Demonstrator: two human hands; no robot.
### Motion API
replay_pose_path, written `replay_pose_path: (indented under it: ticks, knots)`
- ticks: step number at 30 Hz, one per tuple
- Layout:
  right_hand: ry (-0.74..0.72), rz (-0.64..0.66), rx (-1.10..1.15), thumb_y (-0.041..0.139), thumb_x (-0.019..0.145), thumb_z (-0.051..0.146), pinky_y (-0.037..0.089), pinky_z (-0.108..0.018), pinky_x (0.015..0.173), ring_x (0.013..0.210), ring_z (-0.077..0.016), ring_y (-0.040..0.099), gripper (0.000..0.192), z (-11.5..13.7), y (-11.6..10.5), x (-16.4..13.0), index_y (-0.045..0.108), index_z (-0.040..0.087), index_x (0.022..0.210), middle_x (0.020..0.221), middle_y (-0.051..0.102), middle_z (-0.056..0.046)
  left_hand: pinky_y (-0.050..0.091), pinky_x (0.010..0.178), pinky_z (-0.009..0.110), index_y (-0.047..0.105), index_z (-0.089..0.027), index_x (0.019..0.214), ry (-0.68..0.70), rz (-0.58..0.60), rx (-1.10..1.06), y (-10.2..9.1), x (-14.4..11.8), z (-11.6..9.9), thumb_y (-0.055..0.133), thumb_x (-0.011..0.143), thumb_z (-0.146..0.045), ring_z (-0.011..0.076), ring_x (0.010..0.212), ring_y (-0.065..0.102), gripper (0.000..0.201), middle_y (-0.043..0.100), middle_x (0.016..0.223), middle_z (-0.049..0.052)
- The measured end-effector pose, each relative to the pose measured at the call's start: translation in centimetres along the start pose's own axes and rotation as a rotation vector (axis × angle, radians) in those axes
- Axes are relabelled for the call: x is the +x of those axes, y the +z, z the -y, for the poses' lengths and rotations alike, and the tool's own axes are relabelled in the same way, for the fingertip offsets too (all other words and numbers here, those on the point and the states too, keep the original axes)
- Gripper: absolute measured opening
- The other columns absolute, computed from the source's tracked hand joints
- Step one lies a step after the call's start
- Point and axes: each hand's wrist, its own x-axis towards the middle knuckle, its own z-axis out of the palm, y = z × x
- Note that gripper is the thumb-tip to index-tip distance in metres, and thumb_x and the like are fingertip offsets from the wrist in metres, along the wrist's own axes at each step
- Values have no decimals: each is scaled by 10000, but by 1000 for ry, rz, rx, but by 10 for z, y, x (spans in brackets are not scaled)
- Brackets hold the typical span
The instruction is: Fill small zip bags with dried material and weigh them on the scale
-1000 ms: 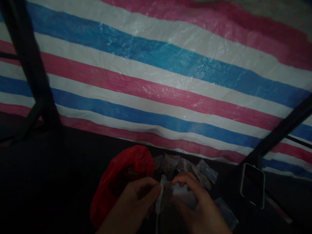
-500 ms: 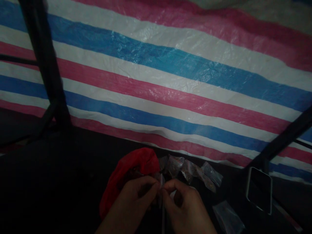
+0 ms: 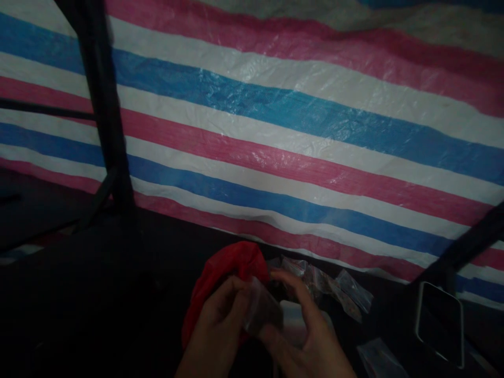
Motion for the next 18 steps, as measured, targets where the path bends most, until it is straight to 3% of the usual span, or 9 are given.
replay_pose_path:
  ticks: [2, 6, 9, 14, 18]
  knots:
    - [52, 60, 9, 806, 735, 267, 562, -352, 1022, 1201, -276, 711, 538, -5, 3, 2, 710, 262, 1265, 1287, 760, -67, 513, 674, 265, 677, -217, 720, -115, -85, -139, 0, 1, 5, 718, 831, -473, 165, 721, 626, 282, 668, 756, -12]
    - [101, 49, -56, 686, 861, 306, 582, -372, 952, 1060, -275, 757, 258, -11, 15, 9, 755, 256, 1104, 1106, 808, -55, 587, 848, 416, 658, -227, 778, -334, -143, -554, 2, 2, 24, 668, 818, -332, 233, 820, 741, 113, 760, 908, 69]
    - [69, 25, -170, 686, 816, 238, 550, -414, 1014, 1118, -300, 731, 286, -13, 28, 13, 785, 279, 1081, 1150, 798, -54, 576, 971, 502, 672, -239, 872, -422, -150, -678, 2, 2, 43, 612, 766, -256, 277, 930, 779, 123, 787, 1054, 124]
    - [47, -28, -198, 674, 784, 224, 539, -483, 1049, 1153, -334, 705, 387, -11, 48, 19, 804, 286, 1144, 1200, 775, -81, 520, 1145, 497, 745, -256, 979, -360, -124, -813, 5, 1, 64, 609, 733, -244, 311, 1275, 705, 282, 753, 1333, 122]
    - [73, -18, -246, 656, 815, 268, 525, -529, 1059, 1165, -364, 689, 402, -9, 61, 23, 802, 264, 1189, 1199, 763, -114, 587, 1070, 489, 807, -281, 836, -294, -118, -745, 0, -2, 62, 640, 772, -248, 320, 1281, 704, 182, 841, 1077, 101]
